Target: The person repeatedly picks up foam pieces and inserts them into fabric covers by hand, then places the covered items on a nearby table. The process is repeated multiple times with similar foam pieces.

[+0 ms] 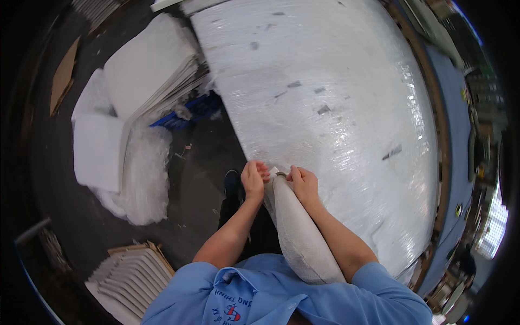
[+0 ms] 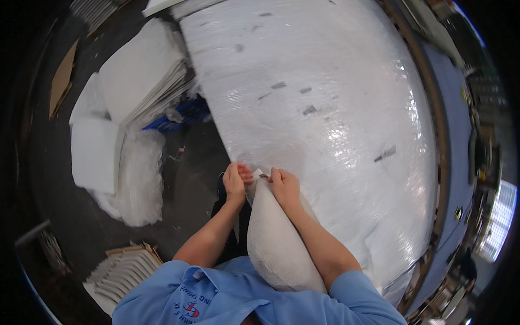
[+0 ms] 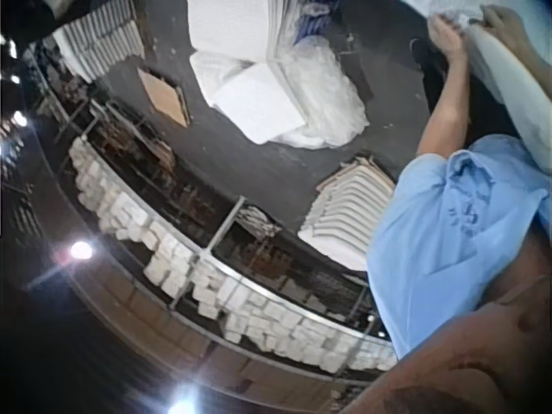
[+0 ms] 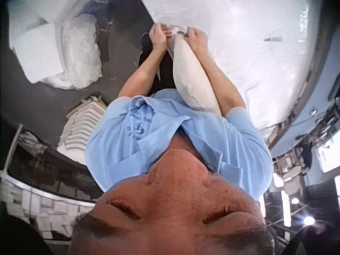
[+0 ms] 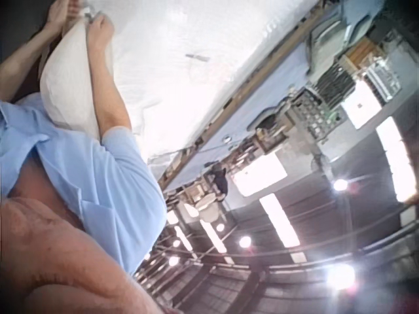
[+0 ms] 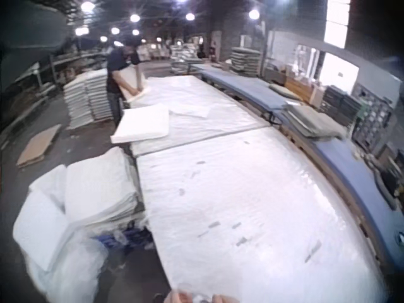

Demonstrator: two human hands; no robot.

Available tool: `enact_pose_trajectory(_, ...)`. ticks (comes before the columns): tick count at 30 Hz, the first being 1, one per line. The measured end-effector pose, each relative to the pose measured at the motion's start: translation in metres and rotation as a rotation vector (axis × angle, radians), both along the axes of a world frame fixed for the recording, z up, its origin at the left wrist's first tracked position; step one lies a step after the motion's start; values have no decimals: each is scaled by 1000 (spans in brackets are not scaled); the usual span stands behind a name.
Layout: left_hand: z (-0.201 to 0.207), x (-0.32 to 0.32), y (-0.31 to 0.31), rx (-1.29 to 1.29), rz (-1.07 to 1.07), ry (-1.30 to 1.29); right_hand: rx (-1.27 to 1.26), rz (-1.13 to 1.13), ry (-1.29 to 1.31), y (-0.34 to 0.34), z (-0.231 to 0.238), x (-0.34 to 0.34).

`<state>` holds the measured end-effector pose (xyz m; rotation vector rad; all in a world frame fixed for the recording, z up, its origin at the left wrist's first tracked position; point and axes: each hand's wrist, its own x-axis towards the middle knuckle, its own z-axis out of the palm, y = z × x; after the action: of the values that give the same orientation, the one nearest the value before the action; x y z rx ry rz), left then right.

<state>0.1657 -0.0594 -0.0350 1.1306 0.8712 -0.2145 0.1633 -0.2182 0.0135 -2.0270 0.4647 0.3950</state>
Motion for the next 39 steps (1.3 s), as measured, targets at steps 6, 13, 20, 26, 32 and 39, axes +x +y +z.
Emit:
enact_pose_trajectory(6,-25,-127,60,167,-289,92,-119,308,-93,44,8,-33)
enact_pose_trajectory(13,-14,-166,65,-300,-140,228,-141,605,-127,75,2,-48)
enact_pose_trajectory(20,-26,-174,70,164,-187,-27,-368,1211,127,100,-5,-14)
enact_pose_trajectory(26,-23,-169,74,265,-367,-90,-428,1502,517,118,-3,7)
enact_pose_trajectory(32,-20,-168,77,109,-356,34,-485,1211,203,117,-24,-17)
enact_pose_trajectory(39,-58,-225,72,-260,-53,153,-380,1267,245,149,-43,-59)
